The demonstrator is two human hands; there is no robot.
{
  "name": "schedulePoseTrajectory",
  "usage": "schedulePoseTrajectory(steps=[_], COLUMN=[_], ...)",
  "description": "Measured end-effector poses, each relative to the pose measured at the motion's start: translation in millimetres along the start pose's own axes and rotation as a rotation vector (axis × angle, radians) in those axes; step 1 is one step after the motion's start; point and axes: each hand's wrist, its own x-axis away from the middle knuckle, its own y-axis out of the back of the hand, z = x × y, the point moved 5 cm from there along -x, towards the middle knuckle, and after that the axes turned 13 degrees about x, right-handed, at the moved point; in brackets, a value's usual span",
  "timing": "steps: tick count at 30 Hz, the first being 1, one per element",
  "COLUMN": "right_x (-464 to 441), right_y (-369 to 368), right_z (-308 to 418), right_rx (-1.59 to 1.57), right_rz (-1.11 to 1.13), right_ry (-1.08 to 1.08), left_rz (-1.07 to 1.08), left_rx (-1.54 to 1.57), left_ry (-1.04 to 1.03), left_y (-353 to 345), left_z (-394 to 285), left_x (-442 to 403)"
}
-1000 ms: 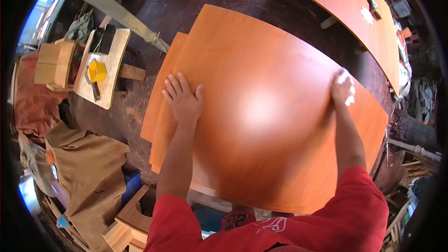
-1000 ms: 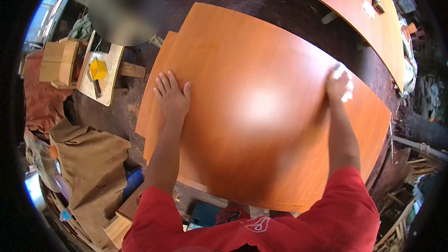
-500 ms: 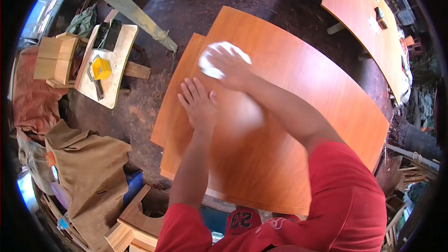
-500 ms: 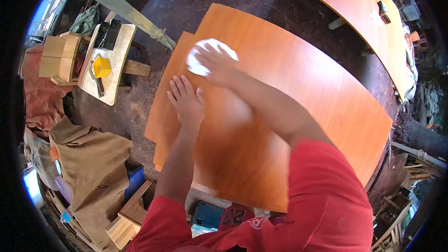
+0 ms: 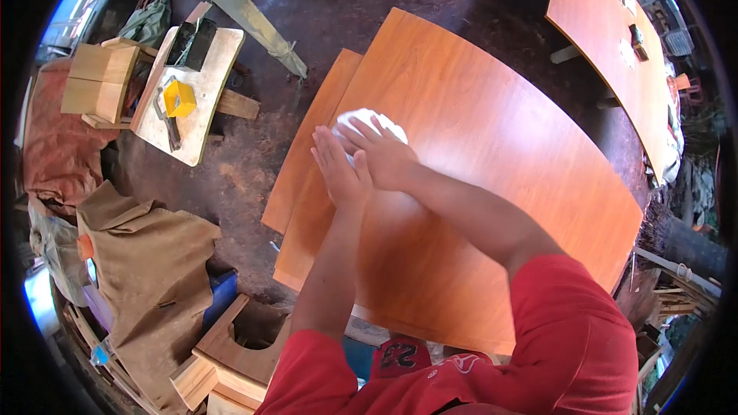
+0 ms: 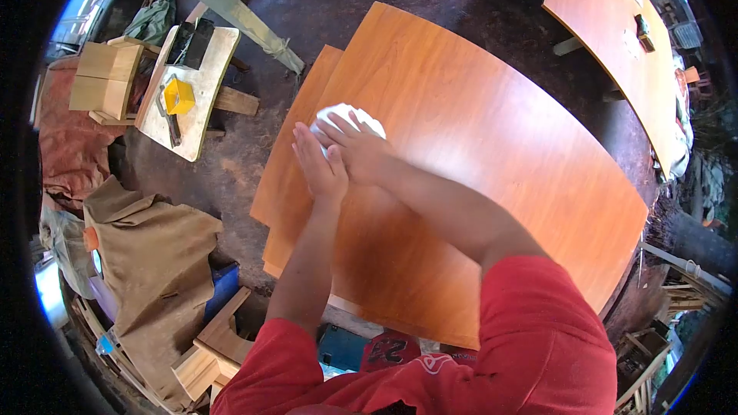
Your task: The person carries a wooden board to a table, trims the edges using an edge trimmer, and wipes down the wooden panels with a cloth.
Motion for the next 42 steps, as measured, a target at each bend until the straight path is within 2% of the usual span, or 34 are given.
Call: schedulePoseTrajectory(steps=[1,3,4,5,6,7,8,10,11,12,13,15,16,18,20,22,24,25,27,28,29,30,31,32,33,34,36,38,40,42], right_x=[10,16,9,-2,-21,-37,-51,-70,-68,-62,-53,-43,-45,-58,-75,-57,-17,14,92,140,193,242,287,359,441,464,522,458,338,203], right_y=[6,13,6,-8,23,23,11,-11,-6,-31,-30,-23,-18,-15,-19,20,21,26,41,31,49,72,100,97,93,118,84,80,73,59], right_z=[4,-45,-84,-139,-156,-167,-167,-115,-69,-27,-1,45,32,-18,-121,-180,-168,-150,-140,-168,-184,-199,-223,-263,-292,-300,-346,-349,-338,-286], right_rx=[-0.045,0.025,0.04,-0.135,0.211,0.393,0.421,0.061,-0.247,-0.196,-0.192,-0.085,-0.078,-0.069,-0.237,0.252,0.343,0.288,0.218,0.067,0.131,0.144,0.043,0.123,0.321,0.359,0.773,0.5,0.346,0.253], right_rz=[0.037,0.075,-0.024,0.025,0.03,-0.093,-0.165,-0.14,-0.002,-0.113,-0.11,-0.121,-0.126,0.012,0.11,-0.044,-0.01,0.106,0.091,0.112,0.015,-0.112,-0.159,-0.277,-0.292,-0.119,0.016,-0.117,-0.154,-0.209], right_ry=[0.176,-0.013,-0.082,-0.357,-0.467,-0.537,-0.621,-0.585,-0.475,-0.252,-0.26,0.114,0.096,0.113,-0.358,-0.547,-0.554,-0.532,-0.573,-0.846,-0.938,-1.176,-1.291,-1.238,-1.471,-1.516,-1.709,-1.699,-1.468,-1.155], left_rz=[-0.043,-0.044,-0.047,-0.041,-0.041,-0.045,-0.044,-0.071,-0.107,-0.103,-0.122,-0.193,-0.176,-0.147,-0.133,-0.107,0.029,0.032,0.046,0.055,0.073,0.079,0.076,0.099,0.12,0.116,0.123,0.121,0.09,0.065], left_rx=[0.05,0.076,0.106,0.142,0.137,0.184,0.231,0.33,0.437,0.443,0.501,0.631,0.638,0.398,0.352,0.31,0.008,0.029,-0.035,-0.035,-0.063,-0.09,-0.09,-0.118,-0.15,-0.16,-0.128,-0.134,-0.132,-0.056], left_ry=[-0.051,-0.059,-0.065,-0.066,-0.065,-0.067,-0.069,-0.083,-0.093,-0.094,-0.061,-0.016,-0.023,-0.052,-0.049,-0.049,-0.062,-0.062,-0.055,-0.057,-0.062,-0.072,-0.079,-0.074,-0.064,-0.056,-0.08,-0.081,-0.095,-0.143], left_y=[3,6,8,9,11,12,14,17,17,16,17,17,19,20,17,18,13,9,2,1,1,0,-1,-3,-3,-3,-4,1,1,2], left_z=[1,-1,-3,-3,-4,-5,-5,-2,-2,-4,-4,13,10,3,0,-4,-12,-11,-3,-4,-4,-5,-7,-7,-7,-7,-10,-13,-16,-13], left_x=[0,-1,-1,0,-1,-1,0,1,0,0,1,6,5,6,8,6,0,0,1,3,3,0,-3,-3,0,2,-1,2,-5,-1])
